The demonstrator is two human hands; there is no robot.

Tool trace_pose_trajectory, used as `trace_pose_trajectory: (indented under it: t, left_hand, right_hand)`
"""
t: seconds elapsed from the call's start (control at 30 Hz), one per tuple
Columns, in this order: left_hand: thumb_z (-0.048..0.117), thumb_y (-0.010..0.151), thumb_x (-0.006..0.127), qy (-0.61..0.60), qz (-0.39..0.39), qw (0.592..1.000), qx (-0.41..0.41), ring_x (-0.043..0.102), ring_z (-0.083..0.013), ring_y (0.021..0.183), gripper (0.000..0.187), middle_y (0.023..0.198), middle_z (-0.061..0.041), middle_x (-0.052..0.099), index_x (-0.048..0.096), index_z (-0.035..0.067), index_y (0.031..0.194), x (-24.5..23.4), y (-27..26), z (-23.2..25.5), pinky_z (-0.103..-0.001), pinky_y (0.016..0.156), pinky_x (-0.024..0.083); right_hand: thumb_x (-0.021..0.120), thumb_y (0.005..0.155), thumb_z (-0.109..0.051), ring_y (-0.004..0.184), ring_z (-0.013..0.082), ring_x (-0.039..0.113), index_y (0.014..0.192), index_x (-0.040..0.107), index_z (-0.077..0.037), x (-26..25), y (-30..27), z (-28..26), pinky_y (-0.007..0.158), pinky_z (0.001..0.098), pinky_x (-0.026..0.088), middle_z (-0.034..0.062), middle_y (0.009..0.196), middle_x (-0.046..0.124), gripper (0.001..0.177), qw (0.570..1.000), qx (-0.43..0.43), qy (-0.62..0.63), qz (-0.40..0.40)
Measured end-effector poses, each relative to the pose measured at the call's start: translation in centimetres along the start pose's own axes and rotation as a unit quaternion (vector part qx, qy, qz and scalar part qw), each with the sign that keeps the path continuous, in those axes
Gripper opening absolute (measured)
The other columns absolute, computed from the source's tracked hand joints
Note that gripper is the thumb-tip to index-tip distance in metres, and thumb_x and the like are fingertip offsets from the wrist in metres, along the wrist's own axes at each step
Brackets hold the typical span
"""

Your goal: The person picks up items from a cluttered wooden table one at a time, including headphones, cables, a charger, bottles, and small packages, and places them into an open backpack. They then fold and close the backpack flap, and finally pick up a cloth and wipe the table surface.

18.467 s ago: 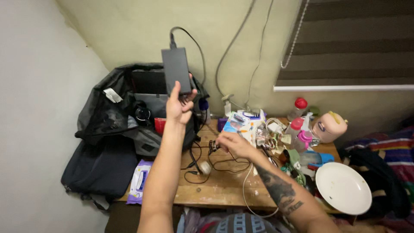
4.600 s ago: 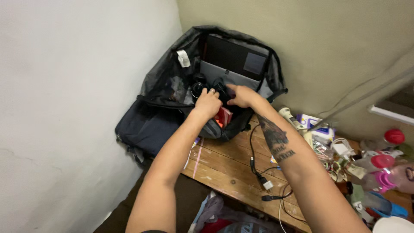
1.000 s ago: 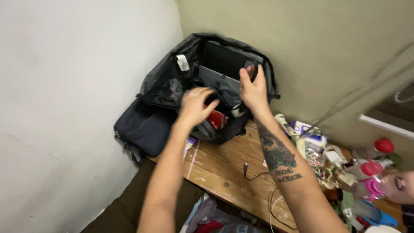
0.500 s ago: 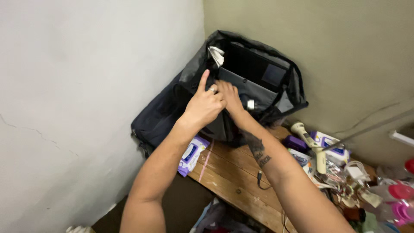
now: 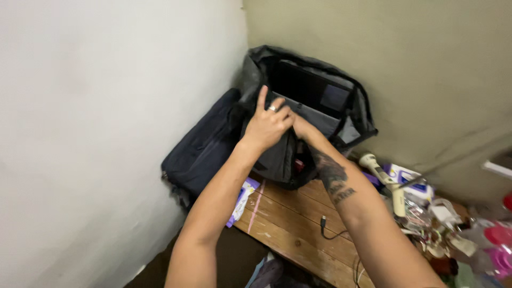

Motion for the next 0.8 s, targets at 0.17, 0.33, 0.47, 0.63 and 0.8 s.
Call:
trace_pose_trajectory:
  t: [0.17, 0.33, 0.47, 0.63, 0.8]
  left_hand:
    - [0.021, 0.088, 0.063, 0.002, -0.036, 0.998, -0.048, 0.05, -0.0339, 0.137, 0.02, 0.125, -0.012, 0.067, 0.078, 0.014, 0.099, 4.2, 1.4, 1.0, -0.073, 0.119, 0.014]
    - [0.018, 0.09, 0.063, 0.037, -0.04, 0.991, -0.122, 0.029, -0.0375, 0.154, 0.049, 0.159, -0.016, 0.045, 0.065, 0.018, 0.139, 4.5, -0.2, 1.7, -0.072, 0.121, 0.013]
    - [0.017, 0.095, 0.065, -0.009, 0.016, 0.976, -0.216, 0.022, -0.0425, 0.157, 0.067, 0.168, -0.018, 0.03, 0.045, 0.017, 0.159, 3.7, -4.4, 4.0, -0.069, 0.125, 0.015]
    - [0.018, 0.093, 0.067, -0.109, 0.044, 0.954, -0.274, 0.025, -0.0479, 0.154, 0.067, 0.165, -0.024, 0.03, 0.044, 0.007, 0.155, 3.4, -12.2, 10.4, -0.064, 0.126, 0.019]
    - [0.021, 0.093, 0.071, -0.158, -0.061, 0.923, -0.346, 0.045, -0.0348, 0.142, 0.045, 0.148, -0.012, 0.051, 0.061, 0.012, 0.136, 5.4, -18.1, 16.0, -0.055, 0.119, 0.034]
  right_hand:
    - [0.061, 0.096, -0.002, 0.108, 0.0209, 0.069, 0.121, 0.066, 0.0, -7.3, -10.3, -1.9, 0.095, 0.032, 0.053, 0.0136, 0.116, 0.073, 0.026, 0.924, 0.011, 0.272, 0.269]
    - [0.068, 0.091, -0.018, 0.082, 0.0194, 0.074, 0.099, 0.073, -0.005, -4.8, -20.9, -7.7, 0.075, 0.034, 0.058, 0.0103, 0.092, 0.077, 0.015, 0.953, 0.098, 0.175, 0.228]
    - [0.074, 0.085, -0.053, 0.076, 0.0323, 0.073, 0.094, 0.073, -0.009, 1.0, -23.4, -9.2, 0.069, 0.0433, 0.057, 0.0152, 0.086, 0.077, 0.045, 0.972, 0.236, -0.012, 0.009]
    - [0.068, 0.095, -0.046, 0.071, 0.038, 0.07, 0.088, 0.069, -0.008, 3.6, -23.0, -9.4, 0.062, 0.0484, 0.056, 0.0173, 0.084, 0.073, 0.038, 0.977, 0.153, -0.076, 0.13]
    - [0.07, 0.088, -0.043, 0.063, 0.0391, 0.068, 0.082, 0.067, -0.006, 3.6, -22.2, -9.1, 0.054, 0.0491, 0.055, 0.0179, 0.077, 0.07, 0.038, 0.972, 0.138, -0.102, 0.161]
Point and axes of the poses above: each hand's wrist, its own y-axis towards the middle knuckle, its own x-axis out of the palm, z = x × y, the point moved 3 cm from there along y, towards the middle knuckle
